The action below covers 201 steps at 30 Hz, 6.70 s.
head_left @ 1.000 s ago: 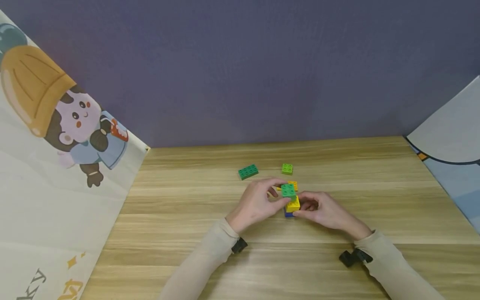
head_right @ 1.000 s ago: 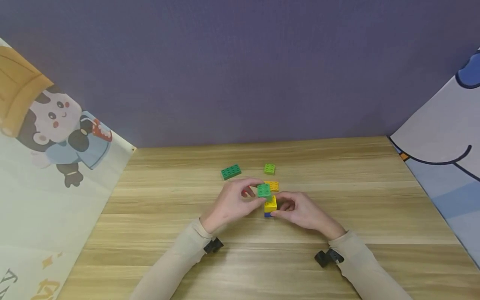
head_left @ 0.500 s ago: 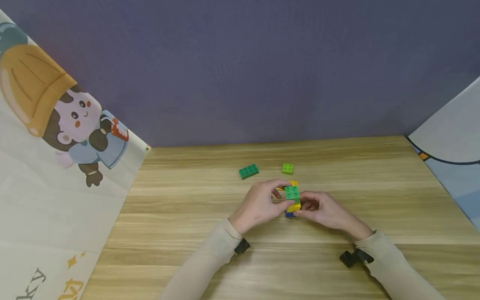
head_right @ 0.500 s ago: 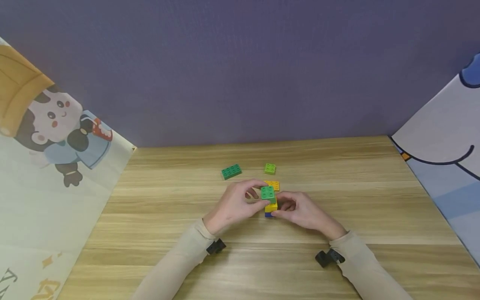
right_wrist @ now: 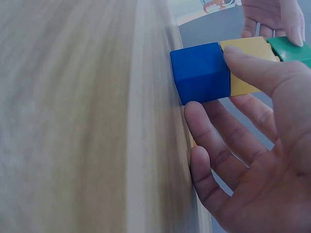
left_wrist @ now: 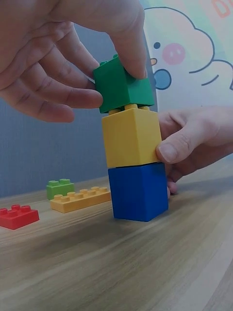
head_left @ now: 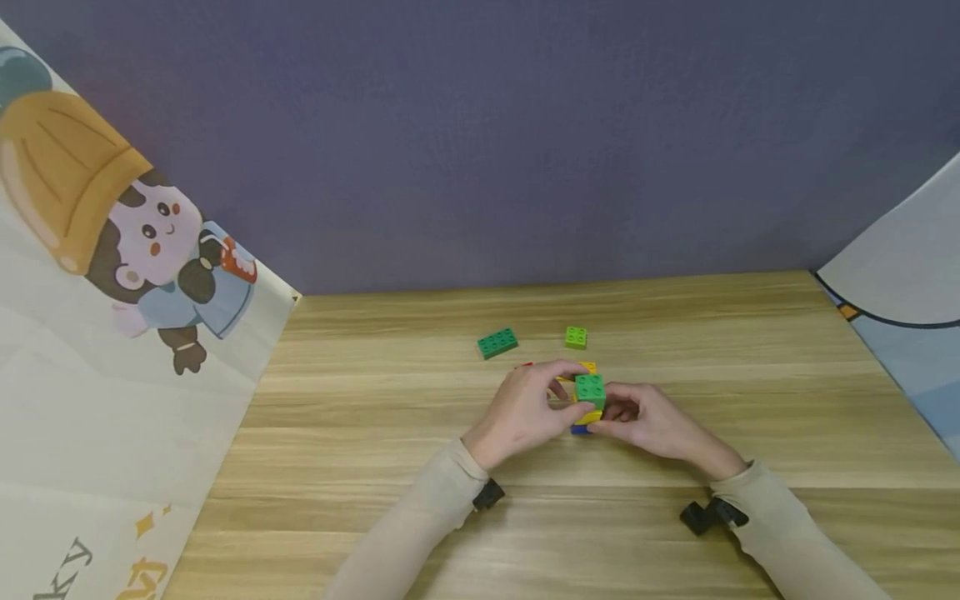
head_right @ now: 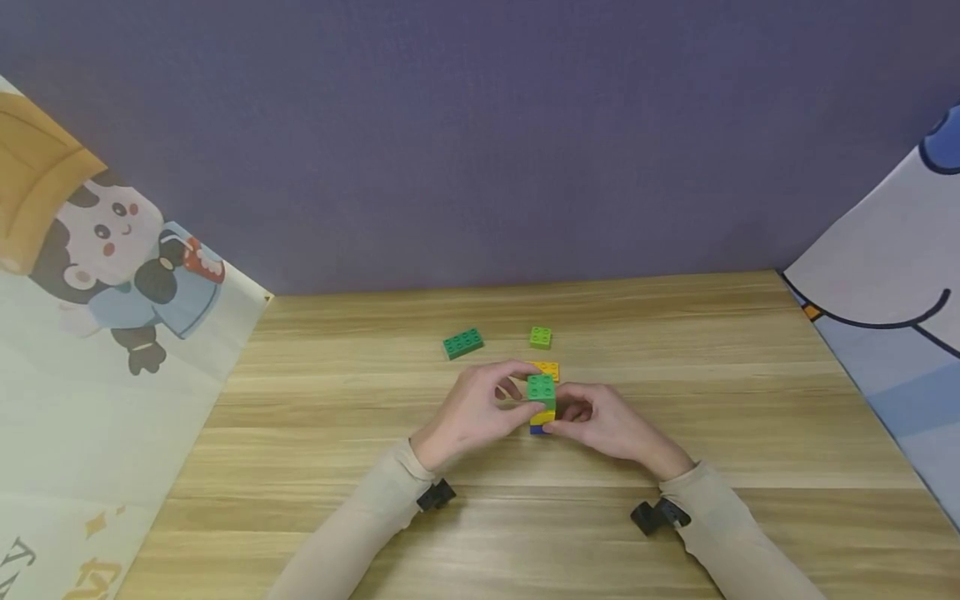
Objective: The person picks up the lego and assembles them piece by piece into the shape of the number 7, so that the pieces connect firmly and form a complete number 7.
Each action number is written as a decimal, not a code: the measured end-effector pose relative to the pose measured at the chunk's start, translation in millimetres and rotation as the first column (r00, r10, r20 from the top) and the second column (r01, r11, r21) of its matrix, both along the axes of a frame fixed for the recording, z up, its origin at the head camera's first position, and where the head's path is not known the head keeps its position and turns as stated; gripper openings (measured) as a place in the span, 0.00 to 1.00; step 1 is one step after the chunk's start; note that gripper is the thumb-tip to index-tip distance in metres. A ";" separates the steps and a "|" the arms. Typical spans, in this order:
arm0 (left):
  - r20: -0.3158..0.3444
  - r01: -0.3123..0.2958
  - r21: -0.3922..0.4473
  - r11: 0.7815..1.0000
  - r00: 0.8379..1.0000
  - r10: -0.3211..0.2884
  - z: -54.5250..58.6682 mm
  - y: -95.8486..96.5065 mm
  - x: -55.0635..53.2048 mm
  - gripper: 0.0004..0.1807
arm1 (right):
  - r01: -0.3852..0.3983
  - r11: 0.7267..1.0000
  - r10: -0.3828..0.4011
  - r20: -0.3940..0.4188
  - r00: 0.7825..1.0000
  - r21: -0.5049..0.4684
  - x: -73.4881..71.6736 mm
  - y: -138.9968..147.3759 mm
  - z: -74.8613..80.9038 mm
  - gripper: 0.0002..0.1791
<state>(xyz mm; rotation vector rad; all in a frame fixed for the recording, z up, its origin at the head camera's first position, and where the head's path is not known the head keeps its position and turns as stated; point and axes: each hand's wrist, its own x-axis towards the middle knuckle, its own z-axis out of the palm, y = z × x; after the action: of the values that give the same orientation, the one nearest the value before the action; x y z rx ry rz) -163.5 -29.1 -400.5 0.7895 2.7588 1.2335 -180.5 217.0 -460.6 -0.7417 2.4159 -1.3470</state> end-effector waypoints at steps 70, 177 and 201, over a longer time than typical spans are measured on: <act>0.006 0.031 -0.105 0.994 1.000 -0.030 -5.2 3.9 10.7 0.23 | 0.113 0.990 -0.103 -0.123 0.987 0.080 27.4 8.7 19.3 0.20; 0.135 -0.080 -0.229 0.970 0.984 0.113 -51.3 25.8 -60.7 0.25 | 0.152 0.988 -0.144 -0.162 0.976 0.033 21.9 5.7 10.7 0.17; 0.158 -0.080 -0.327 0.942 0.978 0.138 -53.3 36.0 -67.6 0.22 | 0.155 0.988 -0.150 -0.146 0.978 0.023 23.9 4.5 13.0 0.16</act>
<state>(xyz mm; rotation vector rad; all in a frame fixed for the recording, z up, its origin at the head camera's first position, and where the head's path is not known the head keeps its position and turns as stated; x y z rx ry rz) -231.1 6.9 -453.8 0.4777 2.7779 0.7886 -156.5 221.4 -447.6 -0.6774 2.6505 -1.3468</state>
